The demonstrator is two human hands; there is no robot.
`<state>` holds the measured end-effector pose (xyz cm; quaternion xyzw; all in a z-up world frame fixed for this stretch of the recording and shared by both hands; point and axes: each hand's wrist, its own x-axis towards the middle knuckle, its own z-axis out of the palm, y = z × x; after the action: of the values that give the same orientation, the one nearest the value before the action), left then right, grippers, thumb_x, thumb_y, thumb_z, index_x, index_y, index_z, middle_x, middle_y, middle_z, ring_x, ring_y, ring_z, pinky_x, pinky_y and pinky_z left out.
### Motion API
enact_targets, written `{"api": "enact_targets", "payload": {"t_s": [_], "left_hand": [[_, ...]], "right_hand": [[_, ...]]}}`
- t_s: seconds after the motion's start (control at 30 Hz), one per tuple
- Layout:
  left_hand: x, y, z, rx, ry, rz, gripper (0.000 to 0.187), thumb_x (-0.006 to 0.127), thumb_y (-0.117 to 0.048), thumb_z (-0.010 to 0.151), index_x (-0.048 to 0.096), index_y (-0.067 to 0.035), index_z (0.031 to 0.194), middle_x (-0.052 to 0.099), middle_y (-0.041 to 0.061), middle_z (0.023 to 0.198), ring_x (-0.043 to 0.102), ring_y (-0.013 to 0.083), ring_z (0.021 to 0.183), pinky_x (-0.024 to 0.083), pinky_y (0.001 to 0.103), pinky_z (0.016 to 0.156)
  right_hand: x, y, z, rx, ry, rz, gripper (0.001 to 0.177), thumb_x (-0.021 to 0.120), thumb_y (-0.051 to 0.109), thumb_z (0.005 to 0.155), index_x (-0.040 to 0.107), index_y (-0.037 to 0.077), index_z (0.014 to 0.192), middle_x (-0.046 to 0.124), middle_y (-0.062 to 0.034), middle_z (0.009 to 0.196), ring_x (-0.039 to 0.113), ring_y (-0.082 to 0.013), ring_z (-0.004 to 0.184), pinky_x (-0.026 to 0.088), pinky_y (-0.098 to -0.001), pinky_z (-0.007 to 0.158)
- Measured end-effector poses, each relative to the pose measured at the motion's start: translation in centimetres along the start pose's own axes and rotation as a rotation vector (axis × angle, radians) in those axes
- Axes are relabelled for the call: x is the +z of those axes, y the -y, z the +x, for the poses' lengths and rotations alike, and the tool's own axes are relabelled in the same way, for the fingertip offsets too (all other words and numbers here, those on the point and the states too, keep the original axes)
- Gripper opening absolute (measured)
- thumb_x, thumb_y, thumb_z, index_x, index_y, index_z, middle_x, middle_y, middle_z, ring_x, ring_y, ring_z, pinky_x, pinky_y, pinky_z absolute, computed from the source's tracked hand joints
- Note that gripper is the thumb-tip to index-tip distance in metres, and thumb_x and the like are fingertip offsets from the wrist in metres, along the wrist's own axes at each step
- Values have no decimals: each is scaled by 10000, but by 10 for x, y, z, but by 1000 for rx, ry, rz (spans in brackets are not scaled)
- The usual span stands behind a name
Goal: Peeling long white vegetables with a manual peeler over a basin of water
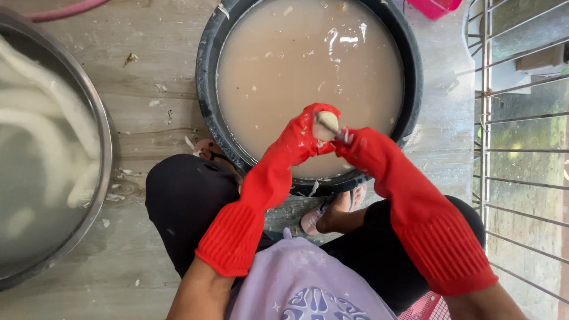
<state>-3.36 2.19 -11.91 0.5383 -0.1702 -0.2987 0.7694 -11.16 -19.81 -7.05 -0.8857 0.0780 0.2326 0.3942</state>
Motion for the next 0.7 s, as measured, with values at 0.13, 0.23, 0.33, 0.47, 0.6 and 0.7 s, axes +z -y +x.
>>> {"api": "enact_targets", "payload": {"t_s": [0.13,0.23,0.33,0.47,0.6,0.7], "left_hand": [[5,40,5,-51,41,-118,887,990,-37,642,556,-157,1405,628,186,1317,642,361,1231,547,447,1023],[10,9,3,-75,47,-134,821,962,-49,673,557,-104,1386,628,230,1311,636,390,1227,549,471,1022],[15,-30,9,-219,84,-199,452,776,-258,854,633,-49,1229,685,205,1187,675,357,1132,562,461,1002],[7,-42,1,-220,103,147,705,963,-120,697,598,-13,1290,708,225,1201,677,396,1185,511,476,1108],[10,-24,6,-255,70,-163,721,965,42,639,628,-49,1270,720,191,1091,720,303,1087,606,452,995],[18,-37,2,-519,-158,-629,373,786,-293,872,708,-11,1104,734,293,1019,755,403,936,606,541,967]], "right_hand": [[19,-19,12,-119,111,-338,80,747,221,904,796,230,967,734,-22,746,658,-179,629,544,-298,813],[13,-16,7,-11,-15,-93,77,711,299,951,781,267,941,740,24,730,680,-175,616,556,-273,753],[-5,33,7,247,-23,-65,123,664,289,926,607,234,832,560,31,678,479,-157,612,405,-304,624],[17,-35,9,-18,-56,-209,289,762,113,865,768,205,1138,703,-36,757,648,-69,679,473,-222,821],[21,-59,26,-38,-42,-206,247,777,222,861,778,190,1106,732,-63,779,682,-165,710,508,-281,828],[20,-19,16,-46,-14,-179,296,802,384,856,793,167,1058,776,-103,812,731,-309,756,560,-370,839]]}}
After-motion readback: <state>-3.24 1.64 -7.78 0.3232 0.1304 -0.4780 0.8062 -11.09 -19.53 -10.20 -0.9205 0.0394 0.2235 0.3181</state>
